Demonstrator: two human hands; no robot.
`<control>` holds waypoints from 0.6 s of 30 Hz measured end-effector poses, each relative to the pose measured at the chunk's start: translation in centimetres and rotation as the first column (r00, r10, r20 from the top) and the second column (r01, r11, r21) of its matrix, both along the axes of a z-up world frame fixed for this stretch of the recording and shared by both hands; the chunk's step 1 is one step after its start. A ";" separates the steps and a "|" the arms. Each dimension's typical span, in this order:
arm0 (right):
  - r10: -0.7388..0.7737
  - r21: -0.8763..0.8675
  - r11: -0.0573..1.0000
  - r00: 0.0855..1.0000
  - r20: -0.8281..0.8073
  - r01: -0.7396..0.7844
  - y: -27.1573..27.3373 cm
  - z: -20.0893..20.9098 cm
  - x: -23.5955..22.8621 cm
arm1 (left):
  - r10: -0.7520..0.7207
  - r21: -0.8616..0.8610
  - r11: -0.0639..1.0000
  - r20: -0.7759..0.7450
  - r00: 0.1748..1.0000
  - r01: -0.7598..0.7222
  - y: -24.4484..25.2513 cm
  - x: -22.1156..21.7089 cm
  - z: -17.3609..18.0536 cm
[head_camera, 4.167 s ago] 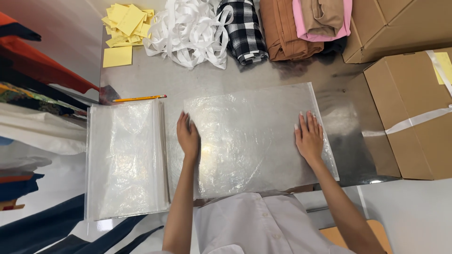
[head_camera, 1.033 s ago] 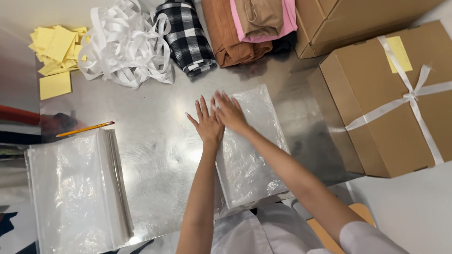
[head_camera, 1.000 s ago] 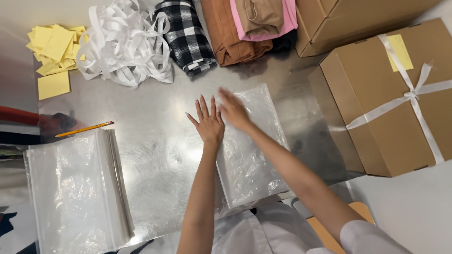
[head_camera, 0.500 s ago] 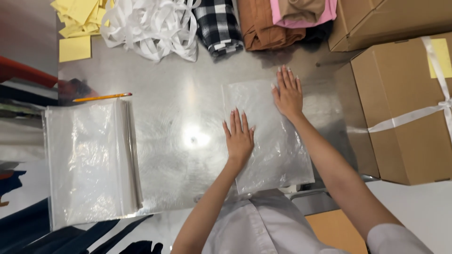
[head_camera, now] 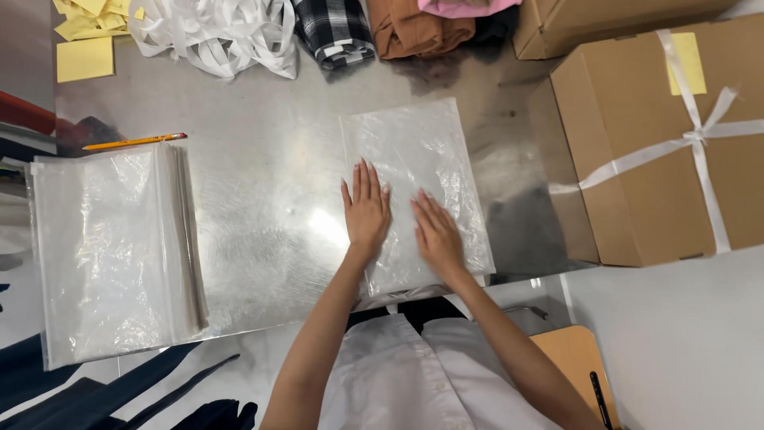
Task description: The person unties a white ribbon from a cardboard box and removes a yellow sticky note. They open the box, remove a plastic-wrapped garment, and place the empty box on a stack. The person then unwraps the garment, places it on a pile of folded clothes, and folds a sheet of bubble wrap on the table.
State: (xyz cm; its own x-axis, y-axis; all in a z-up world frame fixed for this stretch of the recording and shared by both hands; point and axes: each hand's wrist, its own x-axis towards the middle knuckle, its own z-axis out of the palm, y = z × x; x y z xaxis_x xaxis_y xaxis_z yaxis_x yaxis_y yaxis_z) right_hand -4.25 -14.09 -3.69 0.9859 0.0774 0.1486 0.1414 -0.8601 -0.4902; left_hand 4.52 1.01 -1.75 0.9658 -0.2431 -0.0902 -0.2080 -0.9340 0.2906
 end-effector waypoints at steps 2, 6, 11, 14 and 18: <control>-0.024 -0.098 0.995 0.995 0.101 0.034 -2.7 -0.3 -1.9 | 0.002 -0.010 1.000 0.011 1.000 -0.002 0.1 -0.2 -0.5; -0.096 -0.202 0.970 0.976 0.197 0.136 -5.0 0.0 -3.9 | -0.008 -0.054 0.999 0.020 1.000 0.010 0.5 0.2 -2.2; -0.132 -0.209 0.963 0.975 0.179 0.169 -4.9 -1.0 -3.8 | -0.047 -0.128 0.990 0.054 0.997 0.053 -3.4 -6.4 1.2; -0.124 -0.211 0.965 0.979 0.161 0.157 -5.2 -0.6 -4.0 | -0.159 -0.131 0.979 -0.001 0.987 0.158 -3.3 -10.4 0.6; -0.112 -0.088 0.988 0.985 0.131 0.124 -5.8 0.5 -3.4 | -0.098 -0.028 0.995 -0.063 0.993 0.096 1.3 -11.2 0.7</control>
State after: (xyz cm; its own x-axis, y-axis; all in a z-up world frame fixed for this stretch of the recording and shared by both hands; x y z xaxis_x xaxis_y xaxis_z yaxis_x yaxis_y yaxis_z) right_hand -7.69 -19.88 -3.24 0.9629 -0.0182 0.2693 0.0916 -0.9164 -0.3896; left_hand -6.69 2.27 -1.06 0.9300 -0.3381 -0.1445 -0.2771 -0.9028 0.3289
